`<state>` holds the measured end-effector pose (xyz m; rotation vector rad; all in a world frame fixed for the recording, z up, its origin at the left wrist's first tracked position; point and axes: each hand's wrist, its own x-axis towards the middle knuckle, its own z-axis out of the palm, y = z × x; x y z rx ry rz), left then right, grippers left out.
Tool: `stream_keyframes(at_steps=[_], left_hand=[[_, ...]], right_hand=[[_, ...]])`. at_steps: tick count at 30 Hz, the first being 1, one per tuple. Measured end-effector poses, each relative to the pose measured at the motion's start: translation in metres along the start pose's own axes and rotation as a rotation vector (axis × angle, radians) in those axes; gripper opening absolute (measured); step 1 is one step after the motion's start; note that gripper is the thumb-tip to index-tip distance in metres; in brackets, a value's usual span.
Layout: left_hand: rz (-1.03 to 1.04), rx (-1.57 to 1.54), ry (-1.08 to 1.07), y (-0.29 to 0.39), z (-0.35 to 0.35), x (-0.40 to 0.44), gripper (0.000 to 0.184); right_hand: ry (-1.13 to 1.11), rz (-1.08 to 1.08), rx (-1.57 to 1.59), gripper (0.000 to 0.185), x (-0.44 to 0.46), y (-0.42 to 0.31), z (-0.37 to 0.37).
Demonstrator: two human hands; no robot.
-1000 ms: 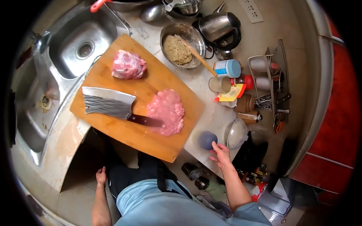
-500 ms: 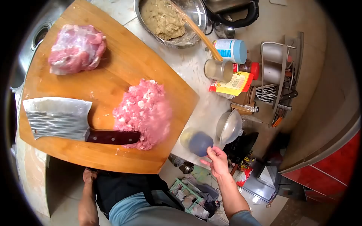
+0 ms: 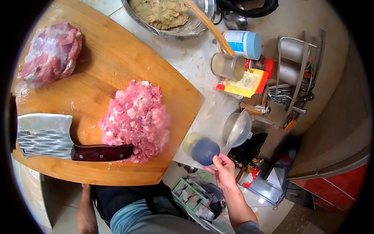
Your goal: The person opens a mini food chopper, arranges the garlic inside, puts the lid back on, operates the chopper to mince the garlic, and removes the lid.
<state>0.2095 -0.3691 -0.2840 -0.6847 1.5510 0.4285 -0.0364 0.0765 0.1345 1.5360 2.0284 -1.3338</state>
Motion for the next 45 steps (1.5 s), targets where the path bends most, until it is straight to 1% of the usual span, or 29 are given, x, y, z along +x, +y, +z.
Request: stream_keyframes(at_steps=[9,11,23,45], left_hand=[[0.008,0.027,-0.021,0.001,0.002,0.003,0.047],[0.01,0.029,-0.023,0.001,0.003,0.003,0.047],[0.023,0.051,-0.035,0.002,0.007,0.005,0.049],[0.038,0.082,-0.042,0.003,0.012,0.008,0.051]], right_hand=[[0.05,0.0,0.009,0.024,-0.003,0.002,-0.003],[-0.008,0.002,-0.077,0.029,-0.004,0.0,-0.003],[-0.072,-0.008,-0.012,0.03,-0.002,0.002,-0.012],[-0.056,-0.021,-0.016,0.03,-0.003,0.001,-0.007]])
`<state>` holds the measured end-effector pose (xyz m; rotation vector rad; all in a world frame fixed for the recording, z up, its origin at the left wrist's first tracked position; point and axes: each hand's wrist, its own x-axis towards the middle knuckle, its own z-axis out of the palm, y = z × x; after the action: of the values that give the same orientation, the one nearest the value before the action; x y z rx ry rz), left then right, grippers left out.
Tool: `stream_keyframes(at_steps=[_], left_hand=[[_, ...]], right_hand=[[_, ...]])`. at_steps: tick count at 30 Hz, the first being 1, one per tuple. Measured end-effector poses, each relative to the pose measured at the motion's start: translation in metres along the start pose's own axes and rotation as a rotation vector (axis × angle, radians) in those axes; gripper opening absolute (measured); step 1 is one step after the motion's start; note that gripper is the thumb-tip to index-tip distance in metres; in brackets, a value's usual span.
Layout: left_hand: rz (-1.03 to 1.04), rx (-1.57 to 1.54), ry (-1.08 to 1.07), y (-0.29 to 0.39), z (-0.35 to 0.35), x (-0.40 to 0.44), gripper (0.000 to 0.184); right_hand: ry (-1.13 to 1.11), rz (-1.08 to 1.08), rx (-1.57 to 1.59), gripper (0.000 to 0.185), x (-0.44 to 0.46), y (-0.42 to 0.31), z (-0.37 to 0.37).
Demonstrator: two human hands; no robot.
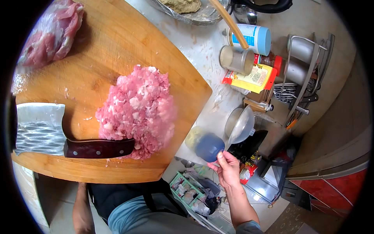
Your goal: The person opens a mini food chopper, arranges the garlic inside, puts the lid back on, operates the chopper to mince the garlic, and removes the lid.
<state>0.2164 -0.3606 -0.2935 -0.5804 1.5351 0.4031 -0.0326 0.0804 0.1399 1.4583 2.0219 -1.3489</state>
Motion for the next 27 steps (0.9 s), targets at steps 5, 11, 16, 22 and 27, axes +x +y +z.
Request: stream_keyframes(at_steps=[5,11,16,22,27], left_hand=[[0.004,0.002,0.0,-0.0005,0.0015,0.001,0.052],[0.011,0.001,-0.003,-0.0007,0.0038,0.0016,0.052],[0.011,0.002,-0.003,-0.0022,0.006,0.0016,0.053],[0.017,0.002,-0.004,-0.0035,0.0076,0.0025,0.054],[0.019,0.003,-0.002,-0.0043,0.009,0.002,0.054]], right_hand=[[0.001,-0.012,0.003,0.03,-0.0004,0.0001,0.0012],[-0.007,-0.022,0.005,0.029,-0.0004,0.0,0.0014],[-0.001,-0.023,-0.005,0.029,-0.0013,-0.001,0.0029],[0.005,-0.025,0.019,0.027,-0.0014,-0.002,0.0055],[0.007,-0.03,0.039,0.026,-0.0018,-0.0027,0.0073]])
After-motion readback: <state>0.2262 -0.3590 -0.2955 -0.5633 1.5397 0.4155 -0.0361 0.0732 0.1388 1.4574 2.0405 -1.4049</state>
